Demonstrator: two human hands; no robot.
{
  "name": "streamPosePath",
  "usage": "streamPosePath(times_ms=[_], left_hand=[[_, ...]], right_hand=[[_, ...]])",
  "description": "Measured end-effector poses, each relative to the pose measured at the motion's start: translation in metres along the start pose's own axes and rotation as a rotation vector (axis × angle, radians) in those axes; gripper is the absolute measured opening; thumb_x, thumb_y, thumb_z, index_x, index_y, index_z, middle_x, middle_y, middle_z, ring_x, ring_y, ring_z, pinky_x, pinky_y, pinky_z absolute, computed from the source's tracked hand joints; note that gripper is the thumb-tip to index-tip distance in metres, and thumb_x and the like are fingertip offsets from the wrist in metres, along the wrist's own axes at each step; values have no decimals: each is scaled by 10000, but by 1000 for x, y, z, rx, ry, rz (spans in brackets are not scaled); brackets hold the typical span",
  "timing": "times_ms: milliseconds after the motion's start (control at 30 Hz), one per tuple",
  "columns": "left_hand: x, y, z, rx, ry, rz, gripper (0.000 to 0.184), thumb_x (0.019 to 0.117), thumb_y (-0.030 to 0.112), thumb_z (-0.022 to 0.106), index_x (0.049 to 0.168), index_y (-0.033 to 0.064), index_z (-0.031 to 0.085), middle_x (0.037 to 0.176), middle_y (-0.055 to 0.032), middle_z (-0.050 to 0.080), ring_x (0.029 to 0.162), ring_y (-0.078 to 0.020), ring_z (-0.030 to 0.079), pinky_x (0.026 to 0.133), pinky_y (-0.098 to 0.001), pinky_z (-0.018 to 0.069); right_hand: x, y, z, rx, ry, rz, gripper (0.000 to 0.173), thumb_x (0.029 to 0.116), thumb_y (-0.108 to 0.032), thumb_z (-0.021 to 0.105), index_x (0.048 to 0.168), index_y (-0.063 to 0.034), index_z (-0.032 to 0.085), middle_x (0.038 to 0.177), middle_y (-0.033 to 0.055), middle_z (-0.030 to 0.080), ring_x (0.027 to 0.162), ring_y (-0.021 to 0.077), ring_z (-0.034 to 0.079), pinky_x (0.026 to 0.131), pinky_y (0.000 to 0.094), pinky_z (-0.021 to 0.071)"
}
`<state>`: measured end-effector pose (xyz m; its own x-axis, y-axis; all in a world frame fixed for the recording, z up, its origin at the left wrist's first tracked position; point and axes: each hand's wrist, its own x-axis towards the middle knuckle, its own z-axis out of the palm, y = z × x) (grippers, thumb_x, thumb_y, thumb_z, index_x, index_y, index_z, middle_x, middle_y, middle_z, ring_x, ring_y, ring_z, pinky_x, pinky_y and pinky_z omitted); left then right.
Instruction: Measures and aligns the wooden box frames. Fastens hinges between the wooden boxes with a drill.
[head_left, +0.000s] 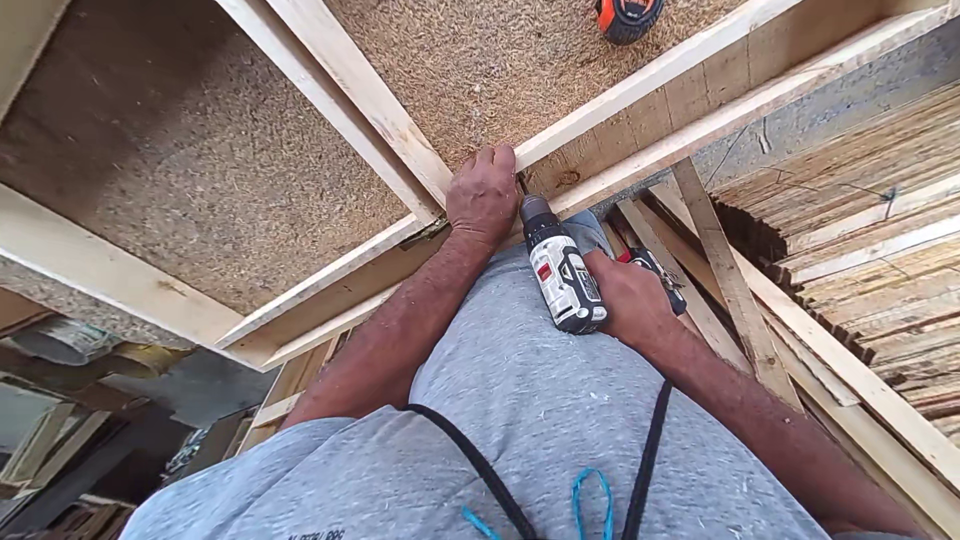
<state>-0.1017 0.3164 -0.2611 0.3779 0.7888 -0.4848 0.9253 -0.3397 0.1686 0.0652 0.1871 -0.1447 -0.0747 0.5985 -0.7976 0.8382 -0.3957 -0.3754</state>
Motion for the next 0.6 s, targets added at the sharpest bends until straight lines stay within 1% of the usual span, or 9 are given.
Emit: streamPosePath(times_ms=[133, 233, 300, 367, 433, 533, 600], left_hand=[[-1, 0, 2, 16, 35, 9, 210, 1021, 184, 496, 1067, 33, 634, 1008, -201, 697, 948, -403, 716, 717, -535, 572], [-1, -1, 4, 23, 47, 9, 216, 1028, 185, 489, 1073, 34, 637, 997, -200, 696, 942, -400, 717, 715, -527, 576], [-1, -1, 3, 17, 47, 18, 222, 1033, 184, 485, 1074, 29, 638, 999, -202, 696, 940, -399, 718, 717, -523, 578], [-1, -1, 3, 10, 60, 28, 226, 1033, 187, 488, 1058, 19, 637, 999, -207, 700, 929, -407, 720, 715, -530, 579], [-1, -1, 4, 6, 75, 34, 218, 1029, 182, 491, 1045, 20, 637, 990, -205, 699, 912, -407, 719, 703, -528, 576], [-3, -1, 2, -21, 50, 38, 222, 1036, 163, 479, 1068, -1, 626, 1024, -226, 685, 938, -429, 708, 717, -544, 574], [-3, -1, 2, -23, 63, 43, 217, 1037, 159, 480, 1061, 1, 626, 1015, -226, 686, 936, -426, 709, 713, -540, 574]], right_hand=[[6, -2, -3, -1, -32, 5, 492, 839, -496, 659, 1148, -117, 611, 856, 127, 705, 796, 370, 722, 600, 566, 532], [8, -3, -5, 0, -50, 12, 458, 840, -480, 664, 1102, -109, 610, 852, 131, 699, 793, 371, 720, 594, 569, 525], [10, -1, -6, 2, -53, 5, 463, 844, -486, 657, 1115, -114, 608, 848, 128, 701, 785, 370, 720, 590, 571, 524], [12, 0, -7, 17, -66, 5, 478, 849, -486, 652, 1157, -123, 610, 863, 128, 707, 799, 370, 721, 602, 578, 527], [13, -1, -10, 20, -91, 16, 464, 847, -477, 658, 1136, -119, 607, 867, 130, 705, 812, 371, 720, 612, 575, 526], [14, -1, -11, 2, -112, 18, 456, 832, -465, 672, 1115, -114, 603, 862, 128, 699, 808, 372, 717, 603, 571, 519], [17, 0, -10, -6, -124, 12, 491, 826, -466, 681, 1157, -114, 596, 883, 134, 705, 820, 376, 719, 612, 573, 526]])
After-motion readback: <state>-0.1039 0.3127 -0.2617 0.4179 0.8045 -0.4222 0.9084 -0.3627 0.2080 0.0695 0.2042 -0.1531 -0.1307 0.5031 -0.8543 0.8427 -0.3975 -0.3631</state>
